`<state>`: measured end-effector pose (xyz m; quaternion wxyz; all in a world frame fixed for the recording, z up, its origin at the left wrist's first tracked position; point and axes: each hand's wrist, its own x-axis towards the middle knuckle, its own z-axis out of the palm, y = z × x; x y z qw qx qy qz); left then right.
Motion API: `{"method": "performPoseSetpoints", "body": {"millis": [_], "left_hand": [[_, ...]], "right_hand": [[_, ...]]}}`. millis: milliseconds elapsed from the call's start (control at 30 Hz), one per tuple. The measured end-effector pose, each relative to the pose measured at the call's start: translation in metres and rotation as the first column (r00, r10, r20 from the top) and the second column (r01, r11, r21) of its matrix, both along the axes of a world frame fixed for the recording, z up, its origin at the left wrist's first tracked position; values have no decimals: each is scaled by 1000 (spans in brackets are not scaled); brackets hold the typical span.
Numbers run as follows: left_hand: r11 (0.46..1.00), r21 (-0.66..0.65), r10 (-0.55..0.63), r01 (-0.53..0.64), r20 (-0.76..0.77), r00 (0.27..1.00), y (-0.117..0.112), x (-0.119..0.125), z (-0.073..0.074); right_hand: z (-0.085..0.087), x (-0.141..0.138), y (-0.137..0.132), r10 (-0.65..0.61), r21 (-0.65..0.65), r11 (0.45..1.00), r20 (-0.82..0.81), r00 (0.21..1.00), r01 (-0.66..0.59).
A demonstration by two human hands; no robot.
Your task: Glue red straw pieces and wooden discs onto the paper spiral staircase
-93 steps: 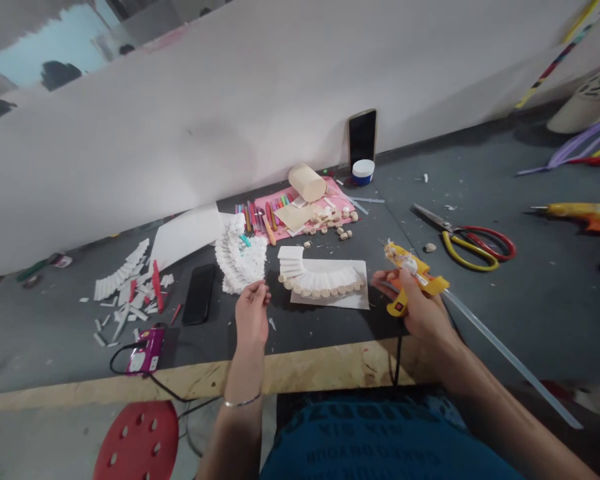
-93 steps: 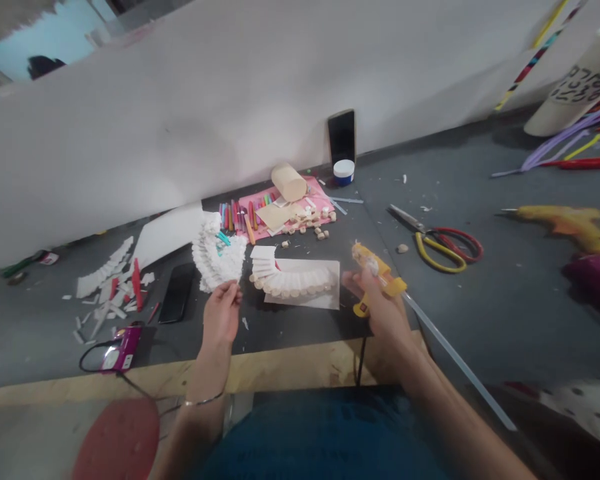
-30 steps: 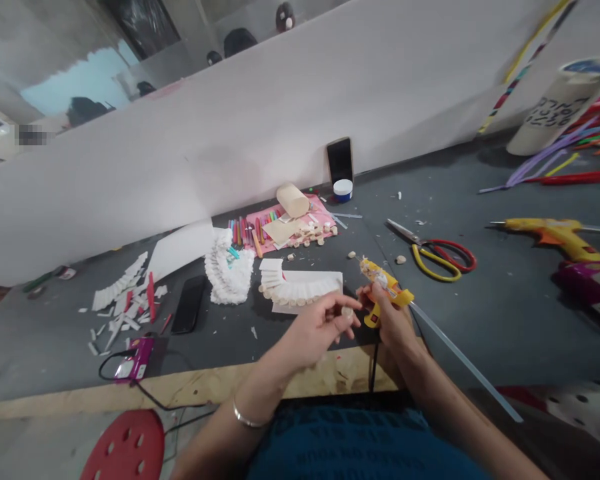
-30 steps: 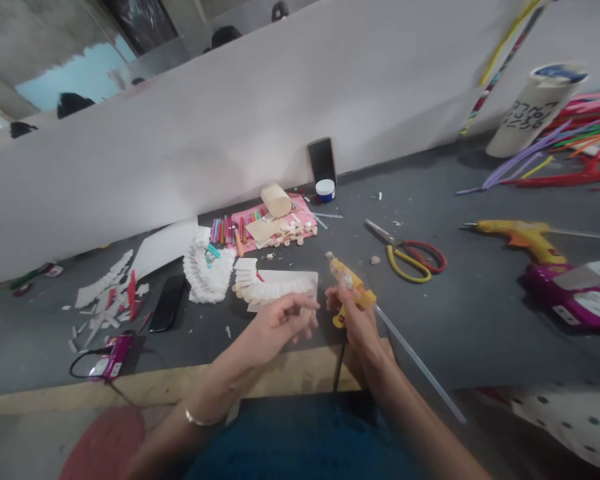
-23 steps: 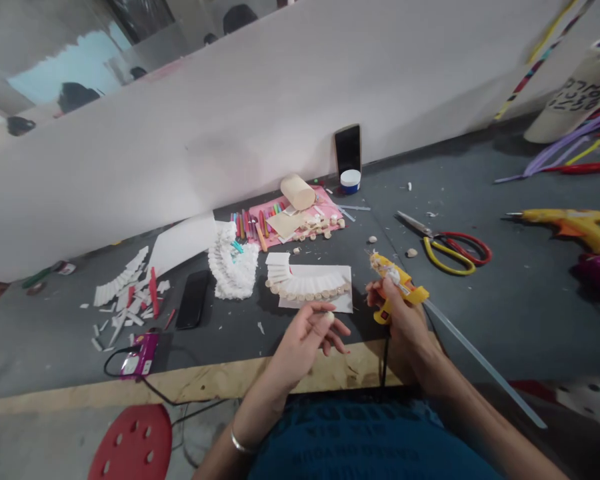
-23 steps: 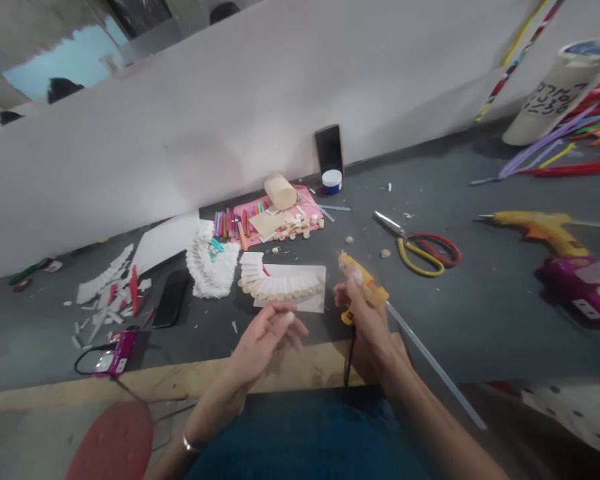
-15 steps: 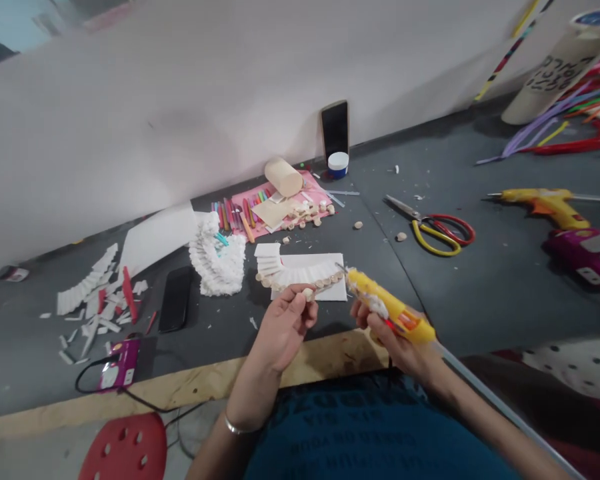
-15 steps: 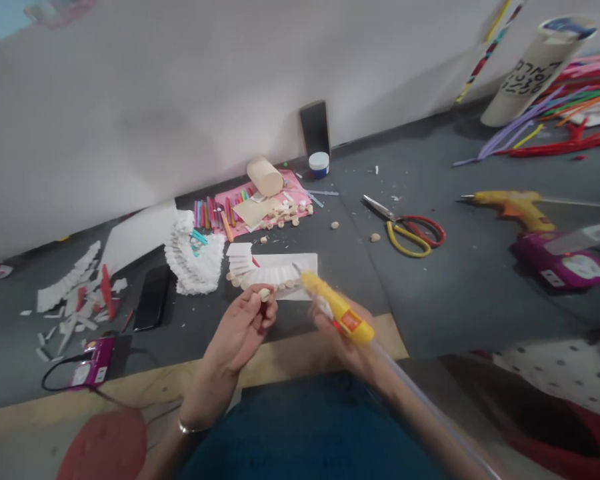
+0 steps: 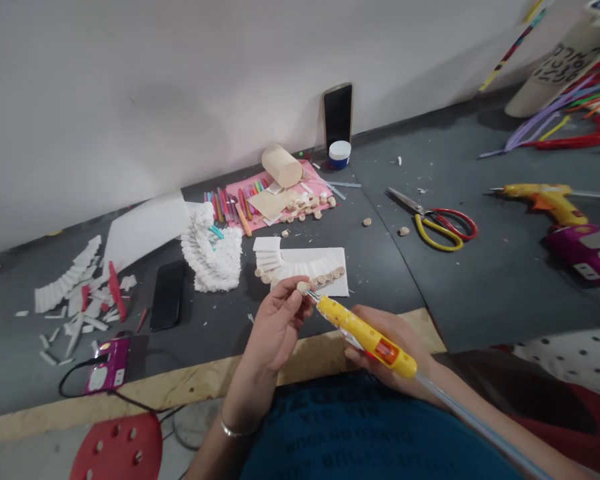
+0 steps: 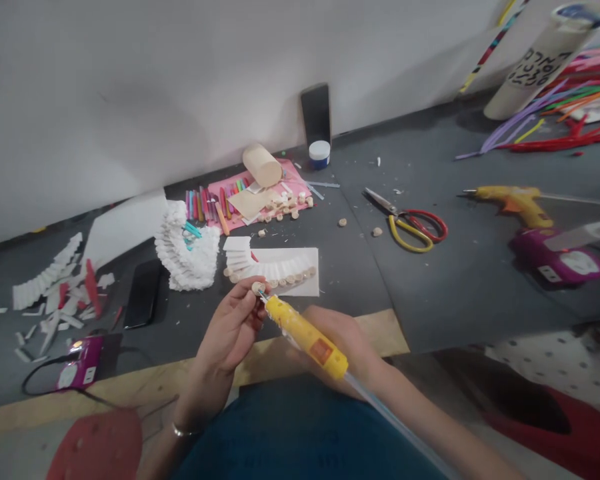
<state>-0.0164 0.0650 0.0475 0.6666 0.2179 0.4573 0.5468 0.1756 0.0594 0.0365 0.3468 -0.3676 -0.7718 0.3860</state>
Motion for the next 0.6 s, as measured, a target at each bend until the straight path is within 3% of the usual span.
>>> {"method": "performPoseSetpoints", "body": {"millis": [133,300,400,500,600], "left_hand": [[992,116,88,-59,-264,961,-4,0,3],[962,272,190,-15,-631,752,-12,-5,8],[941,336,225,45,-717,660,-15,-7,10],[944,328,220,27,-690,689,-16,-9,11],[974,226,131,-17,-501,856,-13,-9,10]], "right_hand": [[-3,3,-2,16,4,1000,10,1000,-16],[-16,5,-7,19,-84,996,21,1000,-17],[-17,4,-8,21,-102,995,27,999,-18],[-11,2,-7,9,-68,998,31,999,-7],[-5,0,-5,14,-30,999,33,999,-13]]}}
